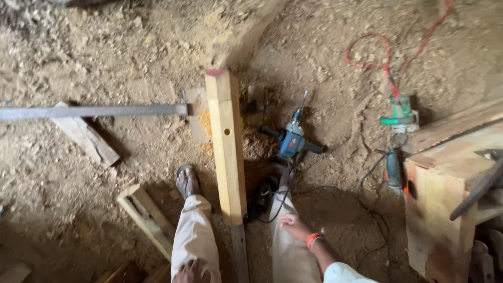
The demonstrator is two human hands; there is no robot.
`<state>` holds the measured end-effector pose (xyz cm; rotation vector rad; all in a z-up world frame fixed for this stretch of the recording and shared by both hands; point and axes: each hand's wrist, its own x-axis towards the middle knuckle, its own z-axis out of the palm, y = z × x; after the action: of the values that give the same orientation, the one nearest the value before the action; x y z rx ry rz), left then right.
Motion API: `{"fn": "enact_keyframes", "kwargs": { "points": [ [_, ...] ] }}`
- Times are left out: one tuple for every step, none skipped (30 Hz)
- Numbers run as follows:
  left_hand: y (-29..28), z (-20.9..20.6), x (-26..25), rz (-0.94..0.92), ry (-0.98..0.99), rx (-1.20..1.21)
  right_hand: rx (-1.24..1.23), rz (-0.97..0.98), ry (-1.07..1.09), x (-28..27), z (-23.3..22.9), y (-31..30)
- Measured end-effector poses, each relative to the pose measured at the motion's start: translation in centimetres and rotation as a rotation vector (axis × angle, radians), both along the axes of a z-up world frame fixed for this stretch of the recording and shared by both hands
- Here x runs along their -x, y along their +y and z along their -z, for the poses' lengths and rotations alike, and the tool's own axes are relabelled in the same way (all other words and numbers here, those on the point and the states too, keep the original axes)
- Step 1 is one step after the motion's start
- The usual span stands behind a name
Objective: The person sits on the floor and uses a handheld power drill to bore a hole into a rectangular wooden plank. After drilling, the person inspects the hole and then resumes drilling.
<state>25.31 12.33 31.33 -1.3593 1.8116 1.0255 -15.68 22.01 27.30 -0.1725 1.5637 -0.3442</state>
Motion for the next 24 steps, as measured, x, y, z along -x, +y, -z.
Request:
{"fn": "enact_keyframes", "kwargs": {
  "points": [
    [0.1,-0.2,-0.2,-0.024,-0.003,-0.020,-0.027,0.166,-0.094,1.2,-1.0,-1.1],
    [0.4,-0.6,-0.3,-0.048,-0.006,-0.040,-0.034,0.332,-0.169,2.5,-1.7,-2.6],
    [0.6,-0.9,-0.5,-0.072,-0.016,-0.062,-0.032,0.464,-0.223,3.4,-2.2,-4.2],
    [0.7,-1.4,-0.6,-0.086,-0.010,-0.041,0.061,0.520,-0.200,4.3,-2.5,-6.1],
    [0.7,-1.7,-0.4,-0.109,-0.008,-0.016,0.143,0.585,-0.193,5.1,-2.3,-8.5],
    [0.0,-1.5,0.1,-0.132,-0.006,0.010,0.225,0.649,-0.185,5.8,-2.2,-11.0],
    [0.0,-2.0,0.4,-0.120,0.019,0.051,0.224,0.635,-0.202,6.4,-2.0,-13.3],
    [-0.2,-2.6,0.8,-0.109,0.044,0.092,0.223,0.622,-0.219,6.5,-1.8,-15.5],
    [-0.6,-3.1,1.0,-0.087,0.075,0.131,0.284,0.657,-0.365,6.1,-1.6,-17.3],
    [-1.1,-3.7,1.2,-0.083,0.052,0.121,0.347,0.691,-0.510,5.5,-1.3,-18.7],
    [-1.5,-3.9,1.7,-0.077,0.039,0.113,0.384,0.724,-0.561,4.7,-0.9,-20.0],
    [-1.6,-4.4,1.9,-0.070,0.025,0.104,0.422,0.757,-0.613,3.5,-0.6,-20.8],
    [-1.7,-4.8,2.1,-0.075,0.036,0.124,0.464,0.442,-0.202,2.3,-0.2,-21.3],
    [-1.8,-5.1,2.4,-0.079,0.048,0.143,0.484,0.118,0.203,0.9,0.3,-21.7],
    [-2.0,-5.2,2.8,-0.085,0.061,0.166,0.485,-0.216,0.602,-0.1,0.8,-21.9],
    [-2.3,-5.3,3.2,-0.082,0.047,0.159,0.467,-0.188,0.511,-1.0,1.2,-21.9],
    [-2.6,-5.3,3.5,-0.078,0.033,0.152,0.448,-0.158,0.419,-1.9,1.7,-21.6],
    [-3.1,-5.1,3.9,-0.073,0.019,0.145,0.430,-0.129,0.328,-2.6,2.1,-21.2],
    [-3.3,-5.2,4.2,-0.056,0.001,0.114,0.409,-0.104,0.229,-3.2,2.4,-20.4],
    [-3.6,-5.4,4.4,-0.038,-0.017,0.084,0.387,-0.079,0.130,-3.6,2.7,-19.3],
    [-3.8,-5.7,4.4,-0.017,-0.036,0.049,0.361,-0.050,0.030,-4.2,3.0,-17.8],
    [-4.0,-6.1,4.4,-0.003,-0.091,-0.049,0.321,-0.164,0.085,-4.5,3.1,-16.1],
    [-4.6,-5.9,4.7,0.010,-0.138,-0.136,0.290,-0.280,0.148,-4.1,3.6,-14.6],
    [-5.0,-5.7,4.8,0.023,-0.186,-0.223,0.257,-0.395,0.211,-3.7,4.1,-13.0]
  ]
}}
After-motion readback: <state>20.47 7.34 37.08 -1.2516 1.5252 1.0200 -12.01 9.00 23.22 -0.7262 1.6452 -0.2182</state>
